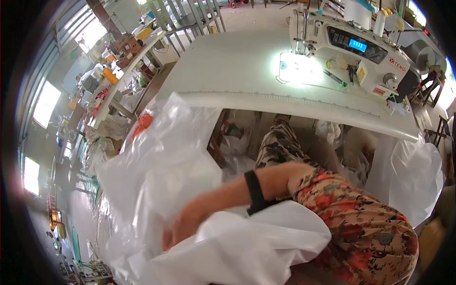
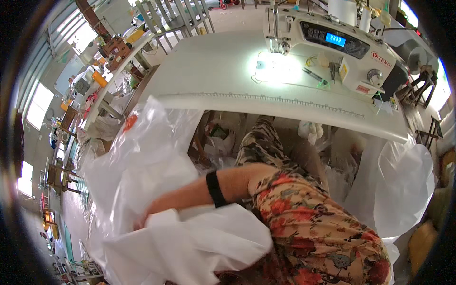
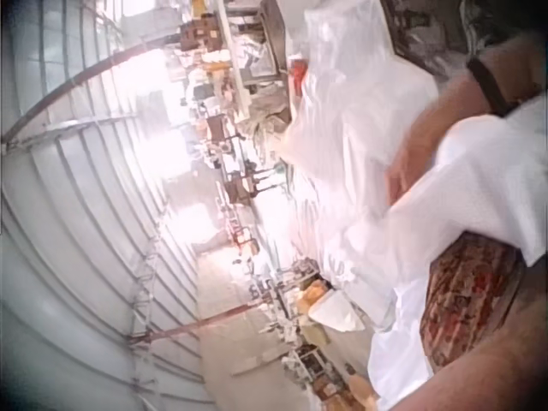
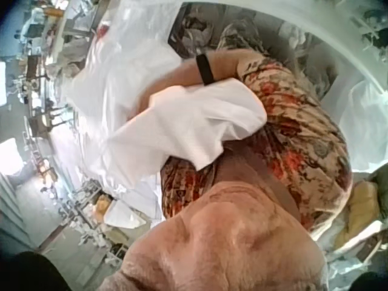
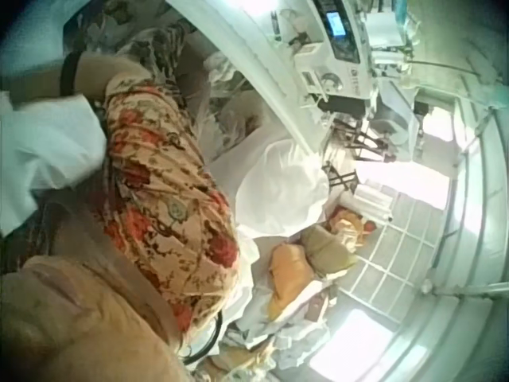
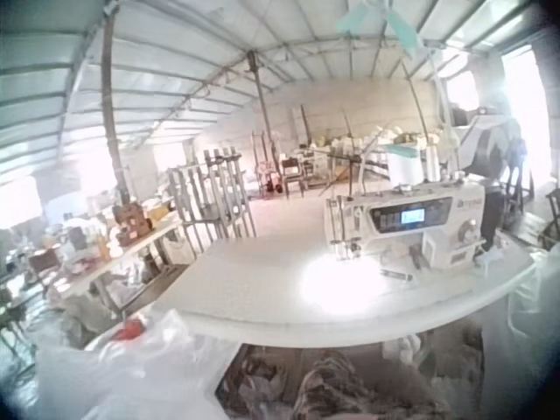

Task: Sewing a large white woven plastic sheet using an industrial sewing machine

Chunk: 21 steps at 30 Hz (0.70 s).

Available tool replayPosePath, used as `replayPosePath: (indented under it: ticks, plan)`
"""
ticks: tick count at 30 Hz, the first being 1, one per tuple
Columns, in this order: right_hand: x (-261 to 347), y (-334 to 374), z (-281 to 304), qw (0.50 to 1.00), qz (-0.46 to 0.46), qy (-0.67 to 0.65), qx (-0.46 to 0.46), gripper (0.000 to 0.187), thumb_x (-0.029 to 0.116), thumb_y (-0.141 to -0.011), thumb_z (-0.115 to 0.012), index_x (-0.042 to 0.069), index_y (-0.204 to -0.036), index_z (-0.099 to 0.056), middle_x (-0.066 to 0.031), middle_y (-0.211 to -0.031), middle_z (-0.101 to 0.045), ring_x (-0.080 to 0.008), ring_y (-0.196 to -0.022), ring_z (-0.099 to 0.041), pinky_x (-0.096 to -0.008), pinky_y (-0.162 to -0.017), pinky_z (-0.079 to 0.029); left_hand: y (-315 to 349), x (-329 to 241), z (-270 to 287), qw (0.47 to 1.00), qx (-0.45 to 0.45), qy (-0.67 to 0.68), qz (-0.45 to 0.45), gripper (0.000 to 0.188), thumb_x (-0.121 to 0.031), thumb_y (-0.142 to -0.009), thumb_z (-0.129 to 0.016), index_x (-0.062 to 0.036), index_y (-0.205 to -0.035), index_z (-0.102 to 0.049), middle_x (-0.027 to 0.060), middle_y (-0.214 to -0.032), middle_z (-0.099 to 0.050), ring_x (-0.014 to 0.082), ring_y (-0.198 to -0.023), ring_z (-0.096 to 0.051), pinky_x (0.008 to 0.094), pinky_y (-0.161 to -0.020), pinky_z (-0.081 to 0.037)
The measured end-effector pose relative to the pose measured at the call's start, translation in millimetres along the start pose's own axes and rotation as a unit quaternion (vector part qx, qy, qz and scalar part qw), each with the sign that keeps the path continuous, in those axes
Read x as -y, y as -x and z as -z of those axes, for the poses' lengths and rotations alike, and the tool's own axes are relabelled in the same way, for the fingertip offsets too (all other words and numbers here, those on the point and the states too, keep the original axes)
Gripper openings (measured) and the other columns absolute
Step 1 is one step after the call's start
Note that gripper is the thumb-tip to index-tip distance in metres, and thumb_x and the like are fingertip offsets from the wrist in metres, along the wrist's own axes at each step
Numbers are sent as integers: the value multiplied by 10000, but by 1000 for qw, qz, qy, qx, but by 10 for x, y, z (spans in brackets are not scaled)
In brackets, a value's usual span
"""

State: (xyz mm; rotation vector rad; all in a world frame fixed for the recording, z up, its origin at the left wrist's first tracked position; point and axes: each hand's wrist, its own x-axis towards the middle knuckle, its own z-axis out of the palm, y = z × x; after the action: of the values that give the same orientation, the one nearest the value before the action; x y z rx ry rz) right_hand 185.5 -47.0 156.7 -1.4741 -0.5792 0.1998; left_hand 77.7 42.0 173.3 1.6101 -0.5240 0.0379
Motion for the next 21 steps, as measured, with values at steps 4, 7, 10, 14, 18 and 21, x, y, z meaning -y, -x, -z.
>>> replayPosePath:
  ticks: [4,7,10,14,18,21]
  plan:
    - [442,91,573,979,130,141,62,381,243,-906,-594,-11,-1186,-550,-149,-1157,-601,-253,-1064,-563,-355,-926,-440,-552,-34,186,983,-147,-31,-108,308,-126,-852,-636,-17,-1138,-603,157,-1033,-638,310,-914,-618,368,-775,-506]
    - [638,194,939,989,13,-129,-70,374,397,-949,-528,82,-1077,-685,-25,-995,-660,-127,-917,-601,-274,-817,-470,-1115,-143,364,888,-238,-244,-309,302,-72,-833,-666,-18,-1126,-612,160,-1013,-648,318,-897,-625,370,-765,-508]
    - [593,613,1243,985,-15,-129,-111,522,431,-1013,-358,11,-1239,-570,-69,-1163,-628,-169,-1053,-586,-322,-892,-474,-1613,-340,467,661,-294,-538,-433,308,-19,-815,-696,-19,-1114,-622,164,-992,-658,326,-880,-633,372,-755,-510]
    - [247,994,1257,988,-33,-106,-107,521,420,-1011,-375,-1,-1271,-540,-76,-1169,-622,-166,-1085,-565,-307,-948,-443,-2059,-686,569,923,-239,109,-280,266,-132,-886,-642,55,-1070,-599,139,-959,-652,231,-846,-637,352,-695,-533]
    - [-112,1266,1009,993,-46,27,-106,610,497,-933,-526,-29,-1242,-541,-122,-1138,-626,-228,-1058,-579,-336,-907,-447,-2294,-1021,882,879,-237,-191,-367,388,-171,-919,-596,164,-1096,-515,220,-1108,-600,299,-994,-621,394,-864,-534]
    - [-321,1332,742,965,34,171,-195,621,457,-886,-628,-46,-1233,-517,-158,-1081,-625,-264,-1001,-590,-354,-906,-454,-2418,-1212,974,901,-229,6,-369,439,-164,-942,-537,238,-1101,-462,284,-1194,-562,366,-1051,-611,439,-940,-528]
